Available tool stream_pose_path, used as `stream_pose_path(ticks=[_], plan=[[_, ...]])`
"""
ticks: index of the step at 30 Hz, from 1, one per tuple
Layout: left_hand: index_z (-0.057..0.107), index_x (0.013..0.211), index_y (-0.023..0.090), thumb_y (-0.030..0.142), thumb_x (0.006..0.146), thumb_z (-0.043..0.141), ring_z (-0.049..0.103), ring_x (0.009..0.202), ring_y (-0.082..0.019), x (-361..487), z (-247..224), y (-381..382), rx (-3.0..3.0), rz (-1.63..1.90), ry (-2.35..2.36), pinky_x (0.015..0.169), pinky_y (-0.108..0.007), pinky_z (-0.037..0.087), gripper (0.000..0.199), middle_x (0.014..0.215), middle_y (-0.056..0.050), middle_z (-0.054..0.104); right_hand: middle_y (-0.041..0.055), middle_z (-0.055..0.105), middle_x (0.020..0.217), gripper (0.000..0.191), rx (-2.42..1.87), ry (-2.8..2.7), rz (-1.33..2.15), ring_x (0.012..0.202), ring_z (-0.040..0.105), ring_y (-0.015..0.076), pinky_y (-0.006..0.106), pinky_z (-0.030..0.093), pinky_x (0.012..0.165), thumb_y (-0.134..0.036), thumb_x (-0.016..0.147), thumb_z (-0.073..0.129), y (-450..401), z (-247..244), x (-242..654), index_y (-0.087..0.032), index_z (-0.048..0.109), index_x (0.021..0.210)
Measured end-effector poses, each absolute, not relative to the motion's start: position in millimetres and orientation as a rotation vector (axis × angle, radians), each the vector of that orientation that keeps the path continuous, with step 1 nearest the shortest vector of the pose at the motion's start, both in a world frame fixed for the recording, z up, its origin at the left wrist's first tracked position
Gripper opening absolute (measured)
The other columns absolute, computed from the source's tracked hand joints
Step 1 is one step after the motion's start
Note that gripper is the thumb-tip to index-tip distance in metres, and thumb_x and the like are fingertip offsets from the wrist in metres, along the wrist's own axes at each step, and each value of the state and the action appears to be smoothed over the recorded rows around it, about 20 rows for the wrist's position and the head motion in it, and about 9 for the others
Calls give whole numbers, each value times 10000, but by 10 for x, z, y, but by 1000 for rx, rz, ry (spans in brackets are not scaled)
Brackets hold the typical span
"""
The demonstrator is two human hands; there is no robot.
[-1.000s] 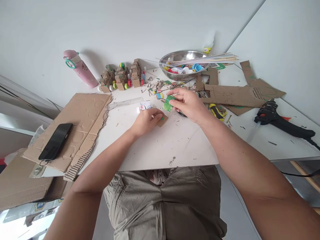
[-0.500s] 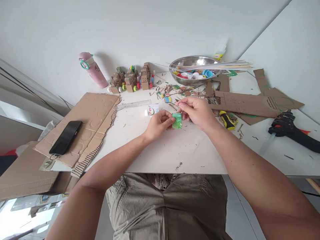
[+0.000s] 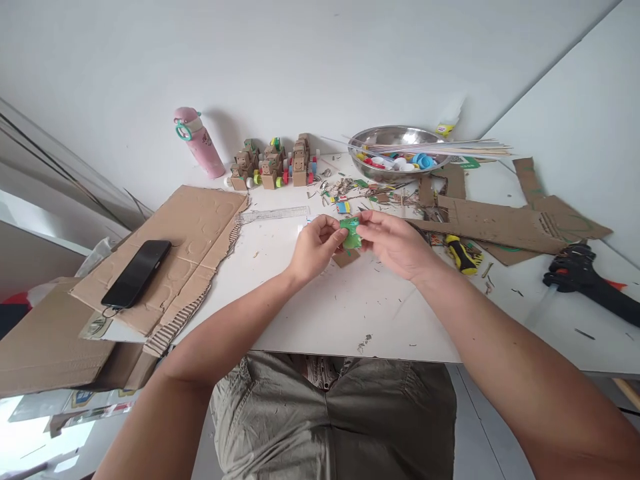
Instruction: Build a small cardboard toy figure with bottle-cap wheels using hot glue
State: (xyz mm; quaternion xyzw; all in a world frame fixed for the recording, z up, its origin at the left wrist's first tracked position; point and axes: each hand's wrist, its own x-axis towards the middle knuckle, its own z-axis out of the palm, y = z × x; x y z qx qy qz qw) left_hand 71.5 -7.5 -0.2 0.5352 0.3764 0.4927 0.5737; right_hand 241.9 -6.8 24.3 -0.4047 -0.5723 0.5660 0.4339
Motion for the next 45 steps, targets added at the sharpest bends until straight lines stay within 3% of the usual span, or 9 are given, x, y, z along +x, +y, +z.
stream_pose_path(ticks=[3, 7, 15, 31, 45], plan=[[526, 748, 203, 237, 838, 852, 620, 559, -88, 716, 18, -92, 1252, 1199, 922, 588, -216, 516, 340, 621, 64, 624, -5, 646, 771, 375, -989, -1348, 1404, 734, 590, 163, 309, 473, 653, -407, 570, 868, -59, 173, 2362, -241, 599, 771], [583, 779, 196, 190, 792, 858, 655, 610, -101, 730, 8, -128, 1262, 1226, 931, 616, -221, 526, 276, 683, 45, 671, -24, 613, 710, 280, -976, -1275, 1408, 683, 555, 146, 306, 440, 628, -338, 558, 802, -49, 128, 2335, -241, 597, 723], [644, 753, 192, 203, 742, 794, 688, 679, -132, 718, -19, -102, 1282, 1278, 931, 668, -250, 550, 151, 711, 23, 710, -57, 540, 653, 241, -911, -1234, 1367, 644, 503, 123, 296, 430, 602, -341, 567, 752, -99, 154, 2268, -247, 558, 672], [626, 700, 205, 304, 705, 806, 598, 576, -112, 726, -67, -95, 1300, 1359, 842, 586, -257, 507, 206, 626, 41, 635, -63, 540, 599, 146, -868, -1182, 1316, 588, 474, 113, 282, 401, 561, -308, 578, 703, -144, 96, 2187, -252, 586, 646], [569, 667, 209, 223, 699, 750, 626, 548, -112, 757, -34, -111, 1162, 1261, 938, 561, -238, 538, 184, 584, 54, 610, -76, 460, 551, 194, -868, -1146, 1314, 547, 436, 109, 281, 398, 549, -273, 567, 701, -94, 1, 2158, -254, 509, 584]])
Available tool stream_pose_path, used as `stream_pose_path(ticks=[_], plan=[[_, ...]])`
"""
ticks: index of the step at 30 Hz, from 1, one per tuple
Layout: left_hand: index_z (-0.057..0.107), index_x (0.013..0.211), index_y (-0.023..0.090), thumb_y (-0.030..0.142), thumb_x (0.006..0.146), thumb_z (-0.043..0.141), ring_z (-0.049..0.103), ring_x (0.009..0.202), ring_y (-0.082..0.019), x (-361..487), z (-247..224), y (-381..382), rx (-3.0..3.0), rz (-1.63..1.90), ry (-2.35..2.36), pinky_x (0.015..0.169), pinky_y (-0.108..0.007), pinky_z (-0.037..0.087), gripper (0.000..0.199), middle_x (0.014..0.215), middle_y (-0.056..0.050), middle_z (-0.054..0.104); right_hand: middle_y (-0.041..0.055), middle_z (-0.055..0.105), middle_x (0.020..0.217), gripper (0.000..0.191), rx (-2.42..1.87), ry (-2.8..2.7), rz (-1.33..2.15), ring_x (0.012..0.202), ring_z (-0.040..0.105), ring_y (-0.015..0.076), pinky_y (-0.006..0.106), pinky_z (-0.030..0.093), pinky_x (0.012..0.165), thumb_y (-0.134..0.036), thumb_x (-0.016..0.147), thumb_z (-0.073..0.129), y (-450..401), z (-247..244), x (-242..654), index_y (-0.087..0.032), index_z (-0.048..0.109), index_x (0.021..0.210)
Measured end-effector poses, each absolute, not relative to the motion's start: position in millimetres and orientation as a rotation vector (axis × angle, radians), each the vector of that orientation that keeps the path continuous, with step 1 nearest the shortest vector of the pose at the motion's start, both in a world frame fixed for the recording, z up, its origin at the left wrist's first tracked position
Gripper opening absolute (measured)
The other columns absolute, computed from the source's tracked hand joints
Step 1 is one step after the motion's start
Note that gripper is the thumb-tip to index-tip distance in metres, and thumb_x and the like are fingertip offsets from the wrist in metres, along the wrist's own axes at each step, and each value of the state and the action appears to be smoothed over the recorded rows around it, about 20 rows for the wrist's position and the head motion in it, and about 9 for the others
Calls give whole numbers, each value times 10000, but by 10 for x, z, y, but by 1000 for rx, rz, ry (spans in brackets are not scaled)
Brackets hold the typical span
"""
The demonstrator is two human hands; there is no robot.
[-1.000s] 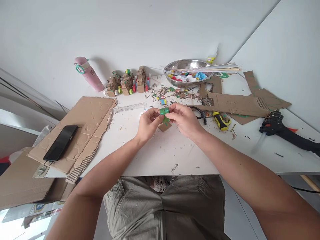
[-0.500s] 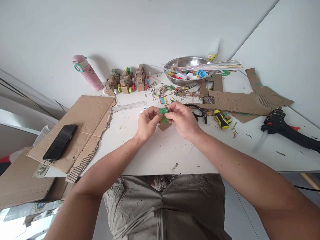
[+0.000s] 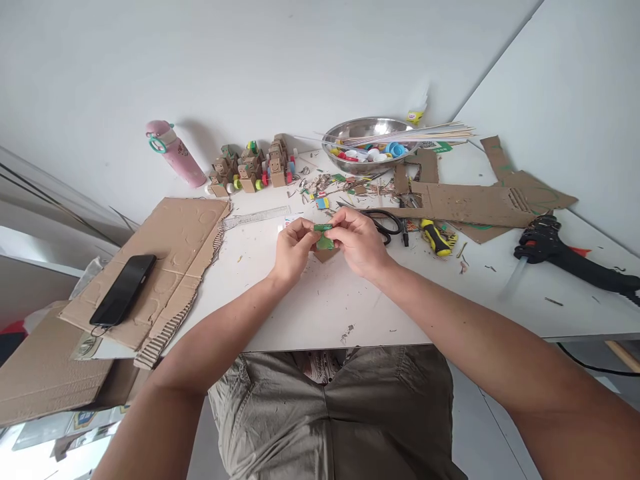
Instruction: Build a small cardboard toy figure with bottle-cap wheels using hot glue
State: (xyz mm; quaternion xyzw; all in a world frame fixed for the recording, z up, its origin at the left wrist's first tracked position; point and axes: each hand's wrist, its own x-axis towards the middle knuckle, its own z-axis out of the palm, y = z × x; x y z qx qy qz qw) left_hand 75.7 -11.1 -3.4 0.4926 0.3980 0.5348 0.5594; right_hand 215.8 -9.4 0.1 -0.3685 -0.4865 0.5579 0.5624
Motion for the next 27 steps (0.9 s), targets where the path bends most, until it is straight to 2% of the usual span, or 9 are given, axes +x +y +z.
stream_pose_path(ticks=[3, 8, 10, 15, 21, 27], plan=[[555, 725, 207, 259, 750, 803, 686, 605, -131, 739, 13, -115, 1137, 1140, 959, 622, -260, 597, 254, 638, 45, 648, -69, 490, 571, 174, -859, -1189, 1338, 566, 447, 111, 280, 405, 553, -288, 567, 696, -85, 28, 2186, -252, 528, 594], [603, 822, 199, 530, 840, 836, 776, 712, -197, 688, 96, -106, 1120, 953, 884, 706, -325, 663, 405, 695, -11, 706, -64, 515, 581, 136, -880, -1248, 1308, 547, 450, 102, 282, 418, 534, -290, 558, 695, -68, 62, 2241, -249, 572, 595], [622, 816, 195, 570, 841, 838, 790, 729, -216, 666, 112, -87, 1102, 898, 878, 726, -337, 673, 433, 678, -25, 701, -64, 512, 583, 133, -886, -1271, 1316, 540, 454, 106, 283, 431, 509, -288, 565, 696, -65, 52, 2247, -251, 576, 608], [625, 764, 188, 409, 844, 872, 786, 701, -208, 613, 127, -35, 1025, 804, 848, 745, -339, 682, 341, 666, -29, 702, -67, 523, 605, 154, -891, -1234, 1360, 536, 477, 108, 271, 465, 452, -267, 552, 724, -89, 44, 2230, -248, 588, 623], [597, 715, 181, 272, 857, 833, 769, 633, -201, 605, 152, -33, 971, 829, 897, 702, -349, 679, 290, 649, -27, 697, -65, 553, 608, 217, -885, -1206, 1385, 529, 527, 111, 289, 531, 462, -275, 550, 800, -113, 52, 2206, -239, 599, 626], [583, 701, 170, 211, 768, 895, 765, 613, -183, 620, 159, -56, 1003, 884, 919, 665, -306, 658, 322, 638, -16, 713, -41, 633, 654, 244, -894, -1260, 1396, 556, 604, 125, 301, 568, 523, -318, 602, 841, -110, 34, 2232, -229, 628, 682]])
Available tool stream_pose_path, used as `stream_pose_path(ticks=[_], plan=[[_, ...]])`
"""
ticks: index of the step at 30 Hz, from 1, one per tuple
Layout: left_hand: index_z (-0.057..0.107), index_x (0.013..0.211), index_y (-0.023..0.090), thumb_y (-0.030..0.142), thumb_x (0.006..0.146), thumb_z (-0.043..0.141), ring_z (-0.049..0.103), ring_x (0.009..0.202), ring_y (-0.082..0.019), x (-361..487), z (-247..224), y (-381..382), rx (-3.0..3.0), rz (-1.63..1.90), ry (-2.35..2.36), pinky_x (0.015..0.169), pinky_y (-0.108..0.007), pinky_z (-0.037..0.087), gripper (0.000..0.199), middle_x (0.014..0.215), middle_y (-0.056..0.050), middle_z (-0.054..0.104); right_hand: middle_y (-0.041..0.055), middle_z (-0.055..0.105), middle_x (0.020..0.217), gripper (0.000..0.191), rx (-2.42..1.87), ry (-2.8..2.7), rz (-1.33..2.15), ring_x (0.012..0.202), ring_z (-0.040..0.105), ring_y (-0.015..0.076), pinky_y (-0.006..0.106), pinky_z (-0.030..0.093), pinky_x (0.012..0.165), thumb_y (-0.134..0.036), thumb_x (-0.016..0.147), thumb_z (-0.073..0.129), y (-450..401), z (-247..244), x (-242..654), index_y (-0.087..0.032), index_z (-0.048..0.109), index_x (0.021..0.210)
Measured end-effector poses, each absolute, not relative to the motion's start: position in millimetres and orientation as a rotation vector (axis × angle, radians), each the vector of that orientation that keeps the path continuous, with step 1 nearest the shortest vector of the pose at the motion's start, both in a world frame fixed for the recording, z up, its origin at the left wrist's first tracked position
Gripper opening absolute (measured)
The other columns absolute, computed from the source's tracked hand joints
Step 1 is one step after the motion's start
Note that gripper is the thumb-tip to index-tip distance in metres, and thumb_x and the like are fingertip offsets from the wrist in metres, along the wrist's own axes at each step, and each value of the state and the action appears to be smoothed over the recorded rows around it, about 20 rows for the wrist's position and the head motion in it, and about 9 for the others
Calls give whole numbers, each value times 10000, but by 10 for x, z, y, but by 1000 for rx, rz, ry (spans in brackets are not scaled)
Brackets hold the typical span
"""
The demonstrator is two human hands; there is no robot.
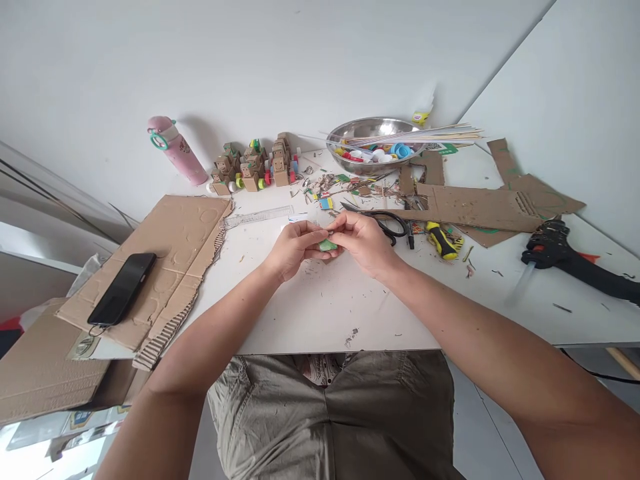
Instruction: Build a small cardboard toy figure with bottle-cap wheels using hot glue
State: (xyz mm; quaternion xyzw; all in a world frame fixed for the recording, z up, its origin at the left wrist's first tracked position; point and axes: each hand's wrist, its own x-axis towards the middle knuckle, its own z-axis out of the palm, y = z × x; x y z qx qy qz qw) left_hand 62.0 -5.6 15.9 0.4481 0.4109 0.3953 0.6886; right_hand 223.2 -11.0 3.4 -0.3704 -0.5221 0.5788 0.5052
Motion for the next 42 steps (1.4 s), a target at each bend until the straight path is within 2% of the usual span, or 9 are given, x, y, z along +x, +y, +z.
stream_pose_path(ticks=[3, 6, 10, 13, 17, 21, 28, 36, 42], plan=[[596, 723, 165, 216, 733, 934, 746, 588, -154, 631, 150, -67, 1019, 956, 920, 675, -291, 648, 342, 670, -3, 725, -23, 680, 698, 241, -886, -1309, 1350, 617, 640, 142, 305, 577, 578, -329, 607, 851, -96, 52, 2260, -227, 664, 720], [616, 748, 165, 314, 695, 980, 722, 569, -129, 651, 130, -77, 1063, 1014, 910, 663, -277, 630, 396, 700, 7, 728, -12, 699, 717, 281, -879, -1371, 1261, 653, 645, 155, 316, 571, 613, -370, 608, 886, -75, 63, 2280, -230, 674, 728], [647, 801, 184, 426, 601, 1023, 737, 657, -146, 688, 79, -91, 1162, 1067, 880, 671, -264, 603, 490, 720, 7, 742, -23, 660, 670, 415, -889, -1348, 1174, 609, 588, 143, 315, 532, 591, -509, 631, 919, -51, 51, 2295, -240, 606, 680], [639, 771, 192, 421, 632, 997, 715, 656, -147, 692, 47, -85, 1222, 1097, 903, 656, -266, 583, 447, 671, 14, 717, -35, 637, 669, 464, -893, -1337, 1202, 601, 569, 134, 306, 520, 586, -559, 630, 923, -47, 43, 2302, -242, 591, 699], [615, 679, 194, 285, 672, 930, 632, 549, -117, 653, 72, -65, 1290, 1111, 951, 580, -255, 535, 328, 604, 27, 676, -7, 680, 739, 374, -911, -1412, 1149, 690, 629, 171, 304, 521, 594, -534, 680, 895, -57, 54, 2314, -243, 683, 783], [641, 649, 188, 178, 682, 872, 591, 507, -104, 620, 140, -66, 1353, 1068, 969, 545, -244, 497, 233, 574, 29, 667, 38, 758, 824, 310, -889, -1517, 1051, 791, 684, 219, 372, 575, 739, -532, 725, 861, -52, 91, 2348, -249, 736, 734], [695, 678, 179, 214, 699, 867, 588, 520, -109, 575, 198, -66, 1417, 998, 882, 548, -256, 491, 177, 593, 18, 672, 38, 779, 820, 238, -841, -1608, 993, 825, 700, 248, 418, 583, 812, -508, 743, 853, -42, 157, 2406, -284, 779, 710], [682, 646, 179, 235, 657, 927, 565, 500, -106, 606, 184, -68, 1304, 1039, 910, 547, -264, 465, 251, 563, 25, 635, 59, 817, 919, 89, -786, -1688, 752, 805, 696, 256, 442, 582, 761, -367, 834, 771, -97, 114, 2375, -330, 823, 772], [680, 623, 172, 171, 698, 885, 574, 513, -98, 621, 155, -53, 1151, 1042, 931, 558, -255, 471, 217, 575, 14, 642, 63, 824, 920, 110, -740, -1714, 696, 882, 733, 280, 480, 605, 838, -301, 852, 757, -66, 66, 2389, -343, 854, 820]])
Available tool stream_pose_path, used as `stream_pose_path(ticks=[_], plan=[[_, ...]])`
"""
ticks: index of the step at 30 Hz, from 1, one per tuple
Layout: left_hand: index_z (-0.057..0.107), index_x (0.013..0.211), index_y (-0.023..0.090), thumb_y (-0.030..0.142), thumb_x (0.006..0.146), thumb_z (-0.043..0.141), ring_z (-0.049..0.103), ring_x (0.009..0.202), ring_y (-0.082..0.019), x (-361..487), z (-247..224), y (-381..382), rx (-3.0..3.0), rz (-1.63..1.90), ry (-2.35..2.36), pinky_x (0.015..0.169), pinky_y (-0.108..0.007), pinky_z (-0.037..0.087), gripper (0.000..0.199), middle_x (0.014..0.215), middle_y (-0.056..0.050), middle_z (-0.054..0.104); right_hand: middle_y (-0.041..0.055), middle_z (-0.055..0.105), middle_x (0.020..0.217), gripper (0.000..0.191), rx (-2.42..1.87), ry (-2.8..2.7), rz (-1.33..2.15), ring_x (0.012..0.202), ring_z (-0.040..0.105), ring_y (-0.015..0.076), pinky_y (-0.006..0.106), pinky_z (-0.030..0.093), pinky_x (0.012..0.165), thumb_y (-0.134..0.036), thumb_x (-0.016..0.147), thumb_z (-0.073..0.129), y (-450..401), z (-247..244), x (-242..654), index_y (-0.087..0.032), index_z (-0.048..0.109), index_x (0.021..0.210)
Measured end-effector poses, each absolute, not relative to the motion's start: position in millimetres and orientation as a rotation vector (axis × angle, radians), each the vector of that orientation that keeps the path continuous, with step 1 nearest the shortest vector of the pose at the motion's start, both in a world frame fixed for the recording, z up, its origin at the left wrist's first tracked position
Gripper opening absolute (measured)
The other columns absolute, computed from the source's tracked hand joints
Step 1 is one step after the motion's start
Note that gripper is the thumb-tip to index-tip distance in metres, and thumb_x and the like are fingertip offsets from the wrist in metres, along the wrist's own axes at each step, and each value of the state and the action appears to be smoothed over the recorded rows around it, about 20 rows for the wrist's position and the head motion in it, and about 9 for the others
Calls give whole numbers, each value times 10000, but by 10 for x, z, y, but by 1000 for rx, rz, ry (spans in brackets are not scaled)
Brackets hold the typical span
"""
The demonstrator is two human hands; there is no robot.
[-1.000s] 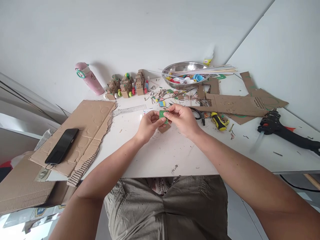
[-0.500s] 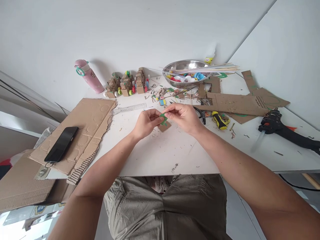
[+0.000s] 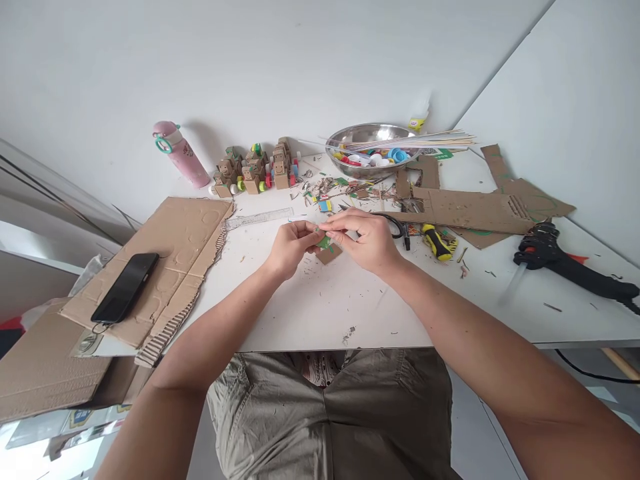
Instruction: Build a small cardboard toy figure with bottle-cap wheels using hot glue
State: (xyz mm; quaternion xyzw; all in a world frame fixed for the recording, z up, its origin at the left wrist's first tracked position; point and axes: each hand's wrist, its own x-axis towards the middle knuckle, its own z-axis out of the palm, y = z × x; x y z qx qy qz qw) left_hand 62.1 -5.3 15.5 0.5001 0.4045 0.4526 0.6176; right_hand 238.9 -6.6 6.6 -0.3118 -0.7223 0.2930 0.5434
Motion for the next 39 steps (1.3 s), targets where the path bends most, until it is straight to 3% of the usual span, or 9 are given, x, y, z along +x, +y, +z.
stream_pose_path(ticks=[6, 9, 15, 20, 25, 32, 36, 39], plan=[[736, 690, 151, 173, 643, 919, 622, 595, -106, 607, 158, -63, 1053, 1009, 906, 649, -272, 541, 191, 691, -18, 723, 63, 831, 1003, 116, -806, -1783, 647, 958, 744, 276, 475, 620, 904, -372, 903, 763, -16, 21, 2430, -337, 869, 873], [760, 757, 145, 254, 632, 967, 638, 662, -107, 593, 171, -60, 1065, 994, 864, 703, -271, 545, 265, 759, -23, 737, 70, 831, 1058, 160, -787, -1794, 661, 935, 758, 255, 445, 638, 873, -432, 910, 772, 25, 5, 2469, -307, 870, 890], [723, 711, 165, 471, 559, 1017, 586, 609, -103, 608, 140, -38, 1218, 1056, 876, 618, -269, 479, 450, 686, 2, 692, 74, 820, 1048, 276, -765, -1724, 951, 937, 764, 242, 421, 648, 858, -549, 826, 838, 60, 20, 2479, -273, 847, 832], [697, 703, 190, 618, 547, 976, 565, 579, -114, 625, 114, -41, 1345, 1109, 899, 587, -276, 479, 534, 634, 12, 665, 37, 775, 888, 369, -833, -1587, 1231, 845, 747, 217, 400, 638, 807, -512, 669, 942, 43, 87, 2484, -230, 764, 826], [683, 719, 193, 677, 624, 922, 527, 549, -102, 611, 114, -51, 1485, 1151, 921, 526, -254, 437, 548, 631, 6, 662, -11, 695, 685, 428, -949, -1690, 1314, 626, 671, 174, 331, 554, 643, -548, 704, 903, 9, 159, 2517, -220, 661, 836], [658, 717, 199, 703, 670, 893, 523, 506, -105, 588, 80, -41, 1533, 1140, 905, 485, -249, 427, 558, 585, 12, 625, -33, 585, 558, 461, -955, -1892, 1115, 525, 551, 137, 280, 421, 562, -633, 840, 733, -35, 161, 2486, -235, 552, 697], [638, 692, 201, 753, 654, 875, 498, 474, -98, 593, 87, -43, 1549, 1138, 892, 461, -241, 400, 602, 534, 29, 575, -35, 523, 559, 440, -954, -1994, 911, 530, 482, 132, 279, 364, 557, -575, 939, 603, -44, 109, 2464, -245, 482, 674], [629, 695, 203, 787, 662, 850, 484, 458, -91, 603, 107, -64, 1571, 1150, 896, 451, -238, 385, 625, 534, 29, 585, -54, 442, 549, 444, -940, -2053, 747, 544, 413, 132, 282, 322, 564, -523, 948, 615, -42, 80, 2461, -259, 384, 676]])
